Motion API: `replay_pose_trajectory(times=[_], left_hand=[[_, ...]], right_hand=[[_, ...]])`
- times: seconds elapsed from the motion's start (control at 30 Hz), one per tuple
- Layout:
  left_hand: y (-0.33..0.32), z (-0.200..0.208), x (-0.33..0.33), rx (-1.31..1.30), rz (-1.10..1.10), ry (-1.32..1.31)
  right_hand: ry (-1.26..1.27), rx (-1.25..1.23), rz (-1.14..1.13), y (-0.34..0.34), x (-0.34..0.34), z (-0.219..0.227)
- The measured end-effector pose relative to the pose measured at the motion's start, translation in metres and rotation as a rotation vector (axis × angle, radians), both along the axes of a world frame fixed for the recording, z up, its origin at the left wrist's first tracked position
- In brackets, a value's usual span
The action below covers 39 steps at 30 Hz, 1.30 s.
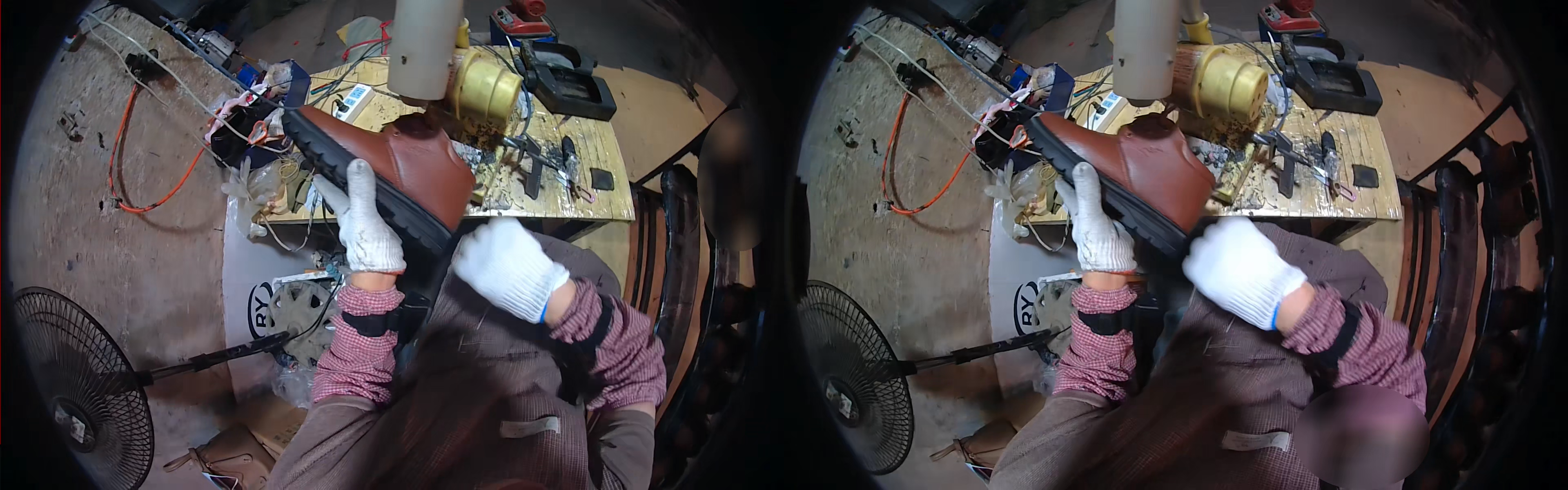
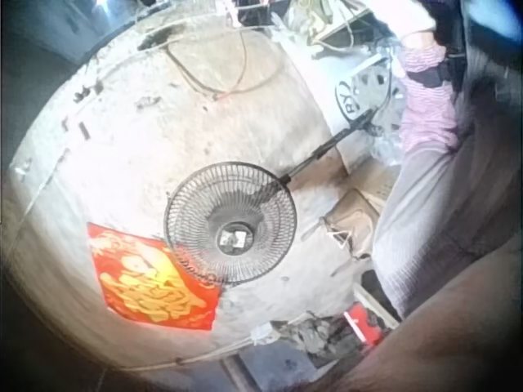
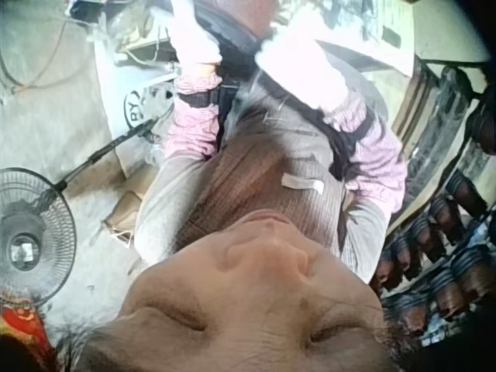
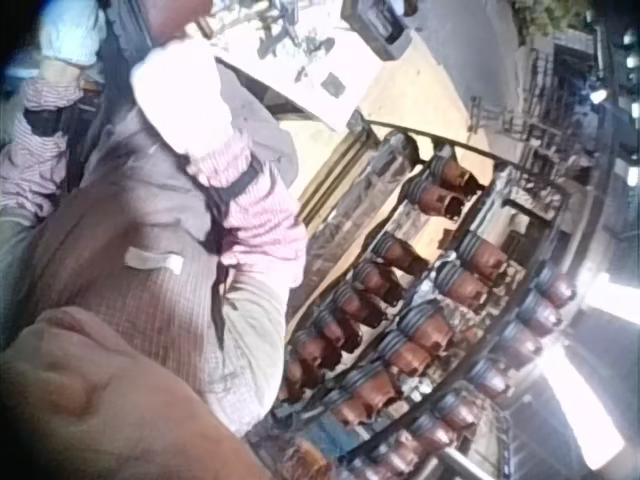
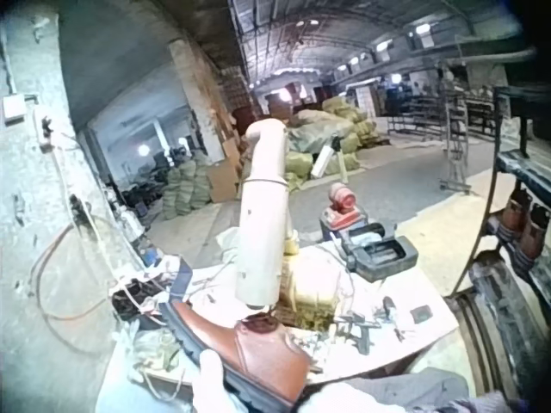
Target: The person picks up a shoe from a rack, holds it against a machine, and uses a handheld tool on the shoe's edge before returning it to the rack. This process is repeated for several shoes.
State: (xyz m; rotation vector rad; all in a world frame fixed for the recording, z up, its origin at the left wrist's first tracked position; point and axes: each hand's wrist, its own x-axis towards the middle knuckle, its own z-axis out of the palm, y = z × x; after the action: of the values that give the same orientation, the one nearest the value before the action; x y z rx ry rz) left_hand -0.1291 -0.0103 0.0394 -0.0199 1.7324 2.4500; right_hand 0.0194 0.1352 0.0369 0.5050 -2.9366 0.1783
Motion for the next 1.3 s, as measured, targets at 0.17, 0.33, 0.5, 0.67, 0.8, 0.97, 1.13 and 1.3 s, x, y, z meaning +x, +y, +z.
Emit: replay_pose_trajectory(times=[0.17,0.33,0.5,0.67,0.8,0.97,1.13,1.3], left_hand=[[0.011,0.003,-0.055,0.120,0.064,-0.031],[0.029,0.004,-0.074,0.134,0.054,-0.009],[0.027,0.010,-0.071,0.067,0.078,0.034],[-0.023,-0.033,-0.034,0.416,-0.212,-0.048],[-0.072,-0.079,0.012,0.413,-0.517,-0.347],[-0.071,-0.117,0.056,0.586,-0.839,-0.616],[-0.065,-0.120,0.071,0.577,-0.897,-0.639],[-0.062,-0.120,0.081,0.562,-0.928,-0.667]], right_hand=[[-0.561,-0.071,-0.193,0.045,0.061,-0.062],[0.105,-0.699,-0.795,0.088,0.066,-0.093],[0.163,-1.085,-0.942,0.117,0.017,-0.121],[-0.148,-1.660,-0.955,0.128,-0.021,-0.125],[-0.187,-1.459,-1.018,0.118,-0.035,-0.111],[-0.234,-1.685,-0.884,0.114,-0.032,-0.104],[-0.186,-1.594,-0.741,0.106,-0.015,-0.117],[-0.123,-2.177,-0.451,0.097,0.005,-0.122]])
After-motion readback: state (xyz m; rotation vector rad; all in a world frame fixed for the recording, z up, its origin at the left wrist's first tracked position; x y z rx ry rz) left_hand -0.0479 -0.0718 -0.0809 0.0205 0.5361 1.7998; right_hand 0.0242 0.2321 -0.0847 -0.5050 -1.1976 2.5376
